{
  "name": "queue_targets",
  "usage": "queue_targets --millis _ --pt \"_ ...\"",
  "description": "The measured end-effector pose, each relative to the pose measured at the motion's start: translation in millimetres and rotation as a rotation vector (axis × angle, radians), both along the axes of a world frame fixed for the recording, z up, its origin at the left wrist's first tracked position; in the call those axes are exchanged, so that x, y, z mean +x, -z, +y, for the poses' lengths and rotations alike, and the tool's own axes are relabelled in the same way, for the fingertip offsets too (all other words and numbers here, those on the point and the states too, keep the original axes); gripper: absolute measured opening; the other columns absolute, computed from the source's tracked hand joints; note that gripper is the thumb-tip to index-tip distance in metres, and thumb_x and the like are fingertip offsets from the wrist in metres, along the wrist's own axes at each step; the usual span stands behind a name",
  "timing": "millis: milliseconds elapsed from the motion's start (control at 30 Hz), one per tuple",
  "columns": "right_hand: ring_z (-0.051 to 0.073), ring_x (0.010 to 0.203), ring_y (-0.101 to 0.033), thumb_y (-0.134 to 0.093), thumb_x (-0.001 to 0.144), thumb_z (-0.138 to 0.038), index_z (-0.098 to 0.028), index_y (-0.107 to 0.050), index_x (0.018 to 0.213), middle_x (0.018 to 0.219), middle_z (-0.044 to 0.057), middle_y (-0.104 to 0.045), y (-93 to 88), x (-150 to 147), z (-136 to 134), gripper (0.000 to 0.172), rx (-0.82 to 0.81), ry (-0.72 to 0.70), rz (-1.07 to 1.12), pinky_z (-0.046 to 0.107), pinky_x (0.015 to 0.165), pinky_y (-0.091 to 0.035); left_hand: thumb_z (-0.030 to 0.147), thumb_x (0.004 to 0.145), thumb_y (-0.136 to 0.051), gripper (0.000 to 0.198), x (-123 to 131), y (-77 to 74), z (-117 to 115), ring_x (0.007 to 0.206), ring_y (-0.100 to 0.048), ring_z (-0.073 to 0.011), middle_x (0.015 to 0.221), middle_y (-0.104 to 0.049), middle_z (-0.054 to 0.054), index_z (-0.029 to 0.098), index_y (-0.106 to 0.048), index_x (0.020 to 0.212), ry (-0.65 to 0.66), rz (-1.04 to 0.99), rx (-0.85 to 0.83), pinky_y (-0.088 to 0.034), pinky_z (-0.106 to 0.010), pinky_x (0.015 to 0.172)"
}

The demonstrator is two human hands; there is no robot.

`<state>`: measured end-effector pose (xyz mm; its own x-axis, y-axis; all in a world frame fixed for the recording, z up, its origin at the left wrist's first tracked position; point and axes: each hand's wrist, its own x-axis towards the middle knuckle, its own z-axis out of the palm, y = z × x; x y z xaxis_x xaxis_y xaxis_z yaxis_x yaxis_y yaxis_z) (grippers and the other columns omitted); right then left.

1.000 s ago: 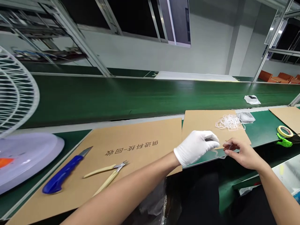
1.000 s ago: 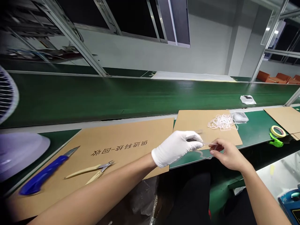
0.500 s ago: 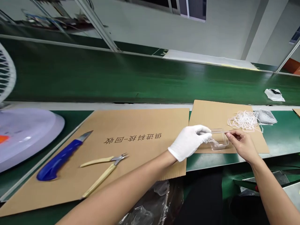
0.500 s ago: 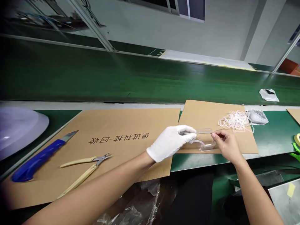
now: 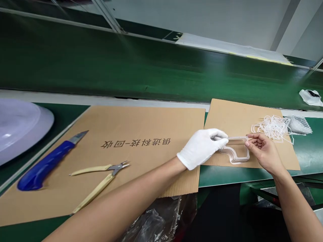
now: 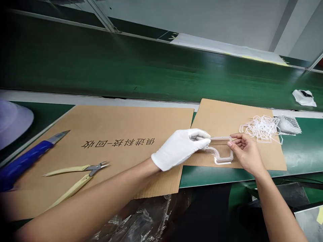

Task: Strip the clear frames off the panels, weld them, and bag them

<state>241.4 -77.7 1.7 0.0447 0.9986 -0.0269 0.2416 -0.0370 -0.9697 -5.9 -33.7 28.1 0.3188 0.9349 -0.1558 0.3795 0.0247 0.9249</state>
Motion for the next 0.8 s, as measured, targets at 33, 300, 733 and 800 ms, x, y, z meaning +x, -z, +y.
queue_targets --millis 33,300,733,800 --pt "0.02 0.082 -0.065 -0.085 0.086 -0.06 -0.022 -0.07 0.116 0.088 0.003 -0.07 1.2 0 0 0.051 0.002 0.0 -0.003 0.036 0.076 -0.056 0.032 0.085 -0.071 0.016 1 0.3 0 0.076 -0.075 -0.0182 0.086 -0.081 -0.001 0.02 -0.079 0.092 -0.003 0.006 0.001 -0.06 -0.029 0.075" --pt "0.02 0.084 -0.066 -0.088 0.083 -0.059 -0.021 -0.069 0.119 0.09 0.004 -0.07 6.2 0 5 0.055 -0.011 0.001 0.013 0.036 0.076 -0.057 0.034 0.086 -0.07 0.017 3 3.4 3 0.077 -0.075 -0.0184 0.092 -0.082 -0.001 0.021 -0.079 0.091 -0.013 0.056 0.05 -0.059 -0.028 0.073" --pt "0.018 0.089 -0.068 -0.087 0.085 -0.052 -0.025 -0.061 0.134 0.131 0.011 -0.065 -1.8 0 -22 0.061 -0.089 -0.025 0.009 0.036 0.079 -0.063 0.036 0.087 -0.07 0.017 3 6.4 5 0.08 -0.075 -0.0184 0.095 -0.083 0.0 0.023 -0.08 0.092 -0.009 0.092 0.082 -0.058 -0.028 0.078" --pt "0.018 0.09 -0.068 -0.088 0.084 -0.051 -0.025 -0.062 0.131 0.129 0.011 -0.066 0.5 2 -26 0.06 -0.137 -0.027 0.039 0.038 0.084 -0.064 0.036 0.087 -0.07 0.017 4 7.0 5 0.08 -0.075 -0.0185 0.094 -0.083 0.0 0.023 -0.08 0.091 -0.012 0.102 0.089 -0.058 -0.028 0.078"
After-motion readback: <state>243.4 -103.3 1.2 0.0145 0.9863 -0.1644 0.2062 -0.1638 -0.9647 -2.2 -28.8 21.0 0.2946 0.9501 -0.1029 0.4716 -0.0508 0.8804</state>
